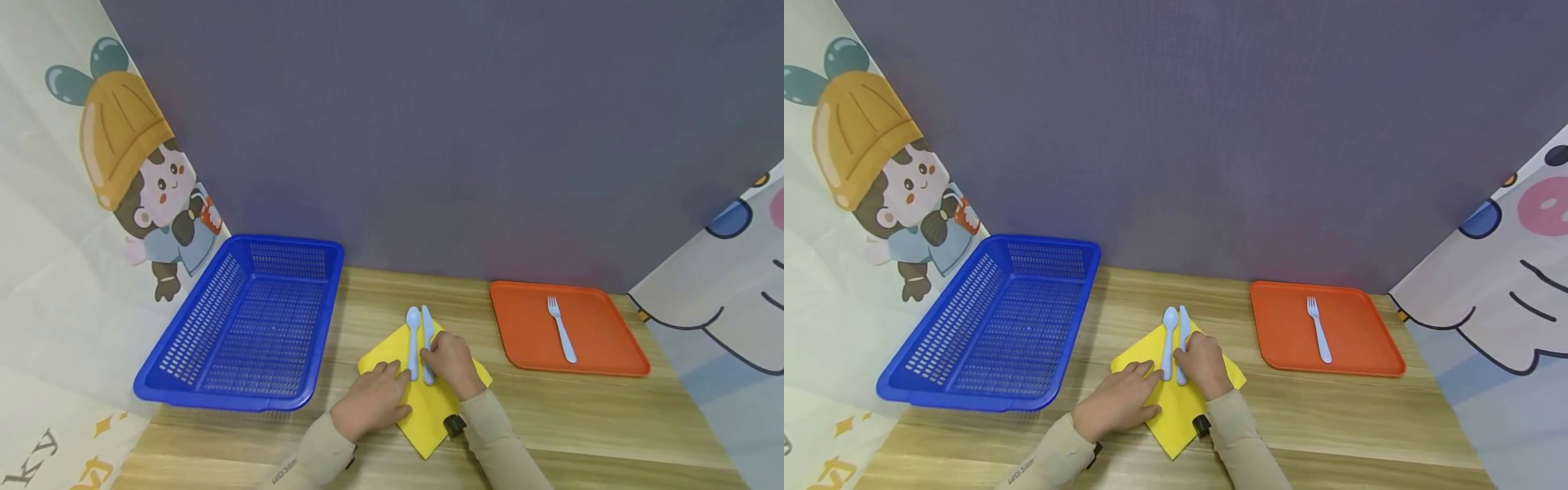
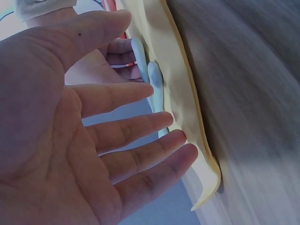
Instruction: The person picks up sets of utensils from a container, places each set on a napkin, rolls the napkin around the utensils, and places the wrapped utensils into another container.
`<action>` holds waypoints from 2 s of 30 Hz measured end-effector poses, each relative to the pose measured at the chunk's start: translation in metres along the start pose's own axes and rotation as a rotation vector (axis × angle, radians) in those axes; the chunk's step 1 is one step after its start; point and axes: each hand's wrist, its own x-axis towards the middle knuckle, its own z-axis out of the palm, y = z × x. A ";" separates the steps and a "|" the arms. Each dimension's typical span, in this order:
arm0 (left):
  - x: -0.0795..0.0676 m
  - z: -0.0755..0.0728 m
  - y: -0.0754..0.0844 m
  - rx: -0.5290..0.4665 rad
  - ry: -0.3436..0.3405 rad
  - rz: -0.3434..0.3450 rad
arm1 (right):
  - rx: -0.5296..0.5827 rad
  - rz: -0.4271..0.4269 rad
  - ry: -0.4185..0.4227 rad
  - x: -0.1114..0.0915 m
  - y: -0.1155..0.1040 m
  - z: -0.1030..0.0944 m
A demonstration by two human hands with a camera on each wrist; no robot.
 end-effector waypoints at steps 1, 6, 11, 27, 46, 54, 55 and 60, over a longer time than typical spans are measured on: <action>0.000 0.000 0.000 -0.001 -0.001 -0.001 | -0.004 0.003 -0.001 0.000 0.000 0.000; -0.001 0.000 0.000 -0.013 -0.004 -0.004 | -0.009 0.027 -0.006 0.000 -0.002 0.000; -0.002 0.000 -0.001 -0.022 -0.002 -0.001 | -0.013 0.028 -0.002 0.001 -0.003 0.001; -0.001 0.004 -0.001 -0.033 0.014 0.011 | 0.024 0.037 0.004 0.001 0.002 0.003; 0.026 -0.004 0.028 0.009 0.097 0.157 | -0.049 0.026 0.063 -0.005 0.059 -0.054; 0.068 -0.005 0.068 0.047 0.097 0.268 | -0.156 0.113 0.078 -0.011 0.124 -0.102; 0.074 -0.004 0.072 0.049 0.092 0.279 | -0.170 0.124 0.079 -0.011 0.132 -0.107; 0.101 0.006 0.094 0.091 0.048 0.319 | -0.219 0.170 0.108 -0.011 0.164 -0.124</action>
